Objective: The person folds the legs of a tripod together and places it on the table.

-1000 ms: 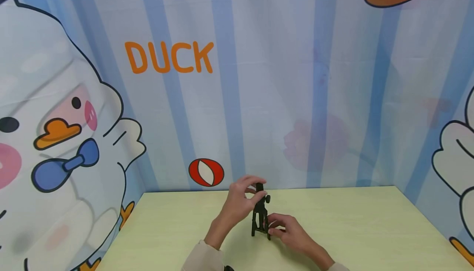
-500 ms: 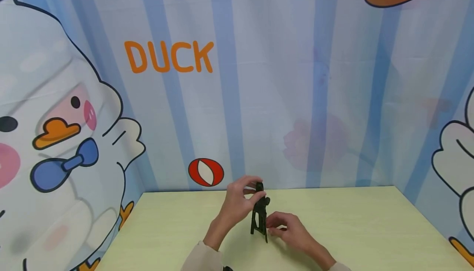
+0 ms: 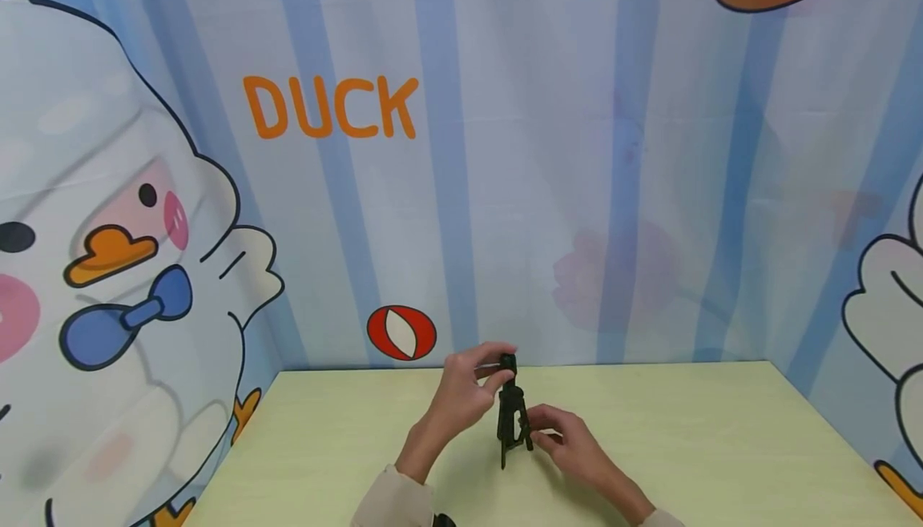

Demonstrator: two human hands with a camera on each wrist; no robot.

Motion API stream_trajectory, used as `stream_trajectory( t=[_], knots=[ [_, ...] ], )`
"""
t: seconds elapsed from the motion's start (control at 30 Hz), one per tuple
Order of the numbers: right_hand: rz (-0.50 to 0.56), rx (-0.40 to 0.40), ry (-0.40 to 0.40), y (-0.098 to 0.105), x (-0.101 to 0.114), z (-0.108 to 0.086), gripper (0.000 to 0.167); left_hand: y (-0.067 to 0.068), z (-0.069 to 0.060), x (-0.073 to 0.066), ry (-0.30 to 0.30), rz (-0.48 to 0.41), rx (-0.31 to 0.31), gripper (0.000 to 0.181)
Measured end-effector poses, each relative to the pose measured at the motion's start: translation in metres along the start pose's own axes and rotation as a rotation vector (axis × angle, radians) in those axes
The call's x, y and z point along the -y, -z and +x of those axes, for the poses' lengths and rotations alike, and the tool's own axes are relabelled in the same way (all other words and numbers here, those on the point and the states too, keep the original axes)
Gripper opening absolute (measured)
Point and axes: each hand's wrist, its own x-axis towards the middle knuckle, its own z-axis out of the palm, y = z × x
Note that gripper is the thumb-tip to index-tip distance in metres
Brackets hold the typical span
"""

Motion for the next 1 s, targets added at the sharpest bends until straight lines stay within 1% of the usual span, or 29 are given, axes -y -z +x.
stream_trajectory(
  t=[0.13, 0.27, 0.47, 0.57, 0.67, 0.83, 1.0],
  knots=[
    [0.040, 0.075, 0.019, 0.0017, -0.0017, 0.0022, 0.023, 0.0014, -0.0004, 0.0010, 0.003, 0.005, 0.021, 0.038],
    [0.071, 0.132, 0.028, 0.0032, -0.0035, 0.0034, 0.020, 0.0029, -0.0007, 0.0014, 0.017, 0.000, 0.046, 0.038],
    [0.052, 0.189, 0.063, 0.0020, -0.0071, 0.0033, 0.018, 0.0050, -0.0015, 0.0026, 0.031, -0.002, 0.068, 0.038],
    [0.029, 0.186, 0.079, 0.0008, -0.0072, 0.0021, 0.017, 0.0054, -0.0022, 0.0030, 0.027, -0.002, 0.070, 0.038],
    [0.020, 0.171, 0.069, -0.0004, -0.0063, 0.0009, 0.016, 0.0053, -0.0025, 0.0027, 0.029, -0.011, 0.072, 0.038],
    [-0.002, 0.159, 0.074, -0.0017, -0.0048, 0.0005, 0.015, 0.0049, -0.0020, 0.0017, 0.030, -0.026, 0.079, 0.039],
    [-0.015, 0.161, 0.047, -0.0023, -0.0035, 0.0010, 0.015, 0.0047, -0.0017, 0.0007, 0.026, -0.018, 0.087, 0.039]
  ],
)
